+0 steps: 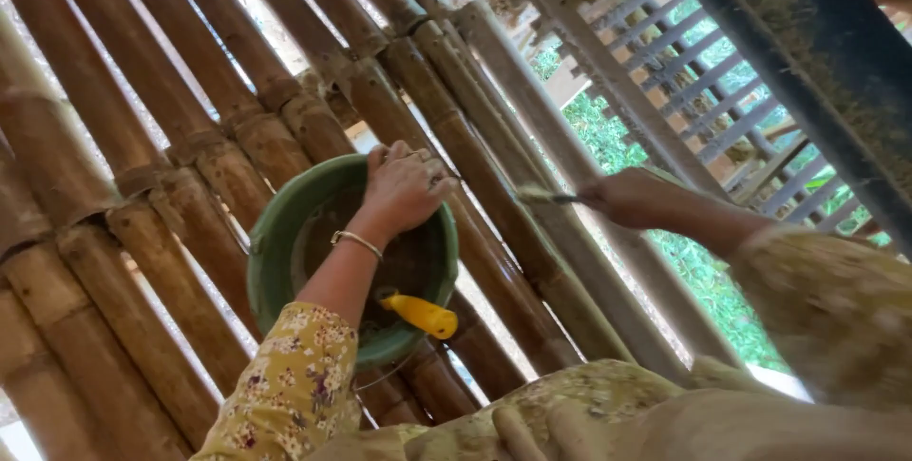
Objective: The person scrubs a bamboo wall with a brush and a bucket of water, then uses a knife to scrape the bamboo surface. The person holds the bucket with one hand while scrubbing and scraping with the other.
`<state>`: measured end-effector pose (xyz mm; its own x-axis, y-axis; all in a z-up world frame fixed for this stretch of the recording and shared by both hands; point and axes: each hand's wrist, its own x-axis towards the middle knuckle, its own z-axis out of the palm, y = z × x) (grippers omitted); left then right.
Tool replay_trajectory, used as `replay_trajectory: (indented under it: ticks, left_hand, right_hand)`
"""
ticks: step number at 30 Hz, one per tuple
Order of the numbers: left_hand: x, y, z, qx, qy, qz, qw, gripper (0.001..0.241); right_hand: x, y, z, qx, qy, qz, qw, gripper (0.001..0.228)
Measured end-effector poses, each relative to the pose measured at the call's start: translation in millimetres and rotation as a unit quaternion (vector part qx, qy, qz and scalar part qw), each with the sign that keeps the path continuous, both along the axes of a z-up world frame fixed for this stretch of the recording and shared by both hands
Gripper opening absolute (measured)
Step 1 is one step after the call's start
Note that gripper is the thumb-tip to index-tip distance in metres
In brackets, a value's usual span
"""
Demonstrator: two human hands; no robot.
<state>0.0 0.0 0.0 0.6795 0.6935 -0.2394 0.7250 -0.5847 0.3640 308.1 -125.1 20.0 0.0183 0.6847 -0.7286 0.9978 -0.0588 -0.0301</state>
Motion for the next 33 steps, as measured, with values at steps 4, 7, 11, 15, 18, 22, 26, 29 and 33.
replay_trajectory:
  ticks: [4,7,11,15,18,22,26,29,33]
  left_hand:
    - [5,-10,-18,0.102,0.034,0.026,0.994,0.034]
    - [9,-23,-5,0.135,0.036,0.064,0.988,0.032]
    - [15,-29,5,0.08,0.042,0.12,0.989,0.03]
    - [23,-29,6,0.07,0.054,0.14,0.986,0.032]
    - [26,-31,-9,0.13,0.031,0.149,0.98,0.027]
    - [25,-34,-14,0.159,0.021,0.152,0.975,0.024]
    - [22,-30,-21,0.222,-0.031,0.14,0.964,0.021]
    - [16,-34,-26,0.255,-0.054,0.132,0.956,0.02]
    - [16,-37,-21,0.266,-0.081,0.143,0.95,0.021]
  right_hand:
    - [-15,39,-19,0.076,0.048,-0.014,0.996,0.038]
    - [18,29,-62,0.16,0.314,0.142,0.925,0.014]
    - [17,20,-30,-0.038,0.052,0.315,0.947,0.03]
    - [-8,60,-6,0.044,0.053,0.044,0.997,0.035]
    - [3,47,-100,0.005,0.09,-0.134,0.987,0.03]
    - [8,-32,-72,-0.03,0.08,-0.451,0.888,0.028]
    - [24,-20,-10,-0.115,0.068,-0.049,0.99,0.036]
    - [36,-21,-79,-0.069,0.115,-0.201,0.97,0.044]
    - [33,-71,-55,-0.073,0.16,-0.017,0.984,0.03]
